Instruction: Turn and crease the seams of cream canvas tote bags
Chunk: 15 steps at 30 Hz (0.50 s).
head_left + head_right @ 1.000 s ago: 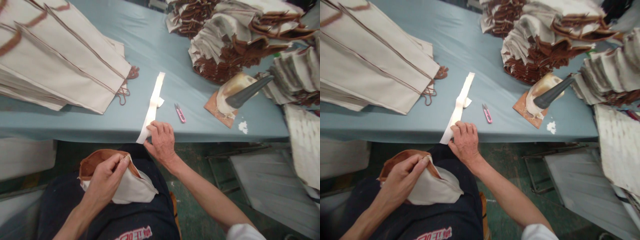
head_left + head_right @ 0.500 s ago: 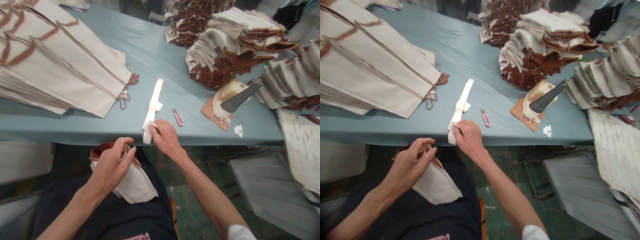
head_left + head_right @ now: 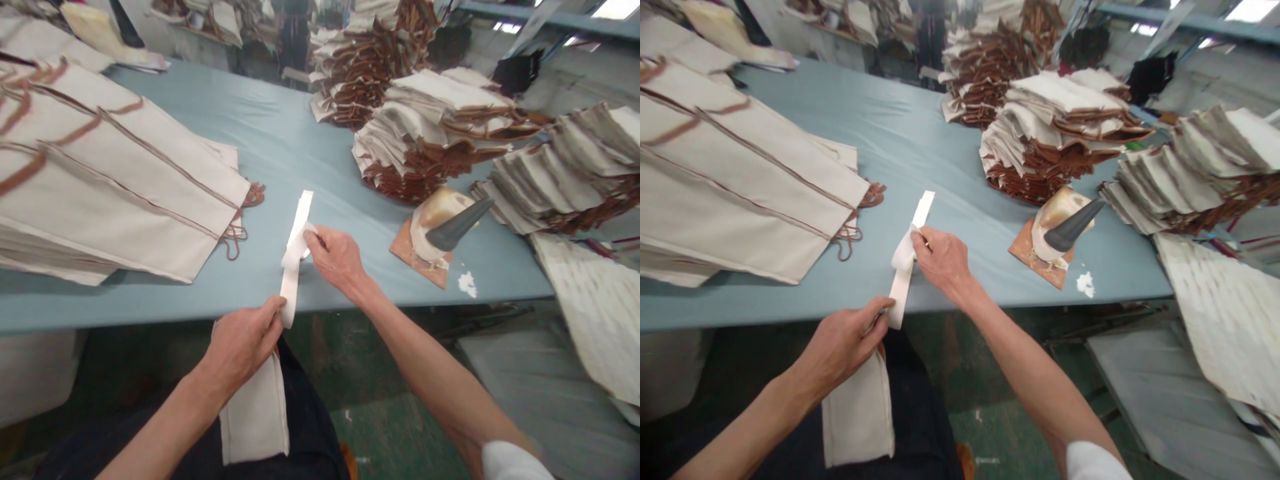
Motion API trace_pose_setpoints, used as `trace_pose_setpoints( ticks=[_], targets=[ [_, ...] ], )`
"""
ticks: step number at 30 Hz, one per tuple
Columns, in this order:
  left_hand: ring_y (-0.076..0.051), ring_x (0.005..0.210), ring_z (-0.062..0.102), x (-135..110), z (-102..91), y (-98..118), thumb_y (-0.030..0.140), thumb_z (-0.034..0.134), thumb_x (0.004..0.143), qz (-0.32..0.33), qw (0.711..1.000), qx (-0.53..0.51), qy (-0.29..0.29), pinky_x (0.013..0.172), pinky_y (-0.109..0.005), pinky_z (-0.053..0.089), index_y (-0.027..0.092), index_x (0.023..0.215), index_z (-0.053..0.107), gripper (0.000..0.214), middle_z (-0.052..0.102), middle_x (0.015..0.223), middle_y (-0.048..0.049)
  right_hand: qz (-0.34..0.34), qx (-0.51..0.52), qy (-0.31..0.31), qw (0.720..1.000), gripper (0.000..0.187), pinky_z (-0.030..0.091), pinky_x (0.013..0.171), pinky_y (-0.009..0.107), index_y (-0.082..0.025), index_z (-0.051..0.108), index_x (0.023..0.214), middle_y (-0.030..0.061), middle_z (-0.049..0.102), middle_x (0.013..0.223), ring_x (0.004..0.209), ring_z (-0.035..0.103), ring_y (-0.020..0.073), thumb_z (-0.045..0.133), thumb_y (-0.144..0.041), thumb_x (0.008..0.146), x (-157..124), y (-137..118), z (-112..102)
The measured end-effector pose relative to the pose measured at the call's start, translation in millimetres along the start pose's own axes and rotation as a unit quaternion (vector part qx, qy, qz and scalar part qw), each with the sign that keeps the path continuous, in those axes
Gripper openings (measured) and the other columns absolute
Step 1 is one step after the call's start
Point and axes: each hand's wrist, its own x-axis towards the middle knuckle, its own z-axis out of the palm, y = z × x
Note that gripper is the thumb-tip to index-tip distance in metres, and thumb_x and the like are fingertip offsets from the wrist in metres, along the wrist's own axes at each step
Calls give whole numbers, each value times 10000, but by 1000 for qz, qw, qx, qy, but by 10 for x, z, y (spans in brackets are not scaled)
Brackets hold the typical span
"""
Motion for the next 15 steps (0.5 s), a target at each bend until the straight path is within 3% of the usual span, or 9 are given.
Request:
trace_pose_setpoints(
  ticks=[3, 9, 12, 15],
  targets=[
    [-328, 795, 864, 15, -2, 26, 261, 492, 1094, -12, 1000, 11, -13, 612, -316, 474, 248, 1344, 745, 357, 864, 807, -63, 14, -14, 43, 999, 364, 281, 691, 321, -208, 659, 776, 32, 668, 776, 754, 570, 195, 537, -257, 1116, 642, 59, -115],
    [-333, 797, 884, 23, 17, 26, 220, 472, 1093, -13, 1000, 12, -21, 615, -336, 490, 268, 1296, 759, 355, 882, 829, -42, 63, -11, 119, 991, 340, 452, 855, 348, -162, 756, 922, 169, 788, 1032, 1005, 702, 286, 491, -218, 1128, 1895, 217, -232],
    [-327, 737, 875, 9, 86, 3, 210, 469, 1075, 1, 1000, 2, -10, 597, -345, 486, 266, 1282, 765, 365, 878, 806, -31, 75, 11, 149, 986, 353, 503, 949, 404, -114, 777, 1020, 221, 790, 1114, 1109, 728, 319, 450, -191, 1129, 2353, 313, -300],
    [-316, 652, 848, -6, 154, -11, 211, 456, 1055, 23, 999, -28, 33, 559, -341, 434, 271, 1225, 781, 372, 853, 738, -23, 41, 42, 167, 984, 395, 543, 952, 404, -98, 772, 1088, 196, 799, 1100, 1093, 753, 291, 385, -165, 1132, 2653, 342, -354]
  ],
)
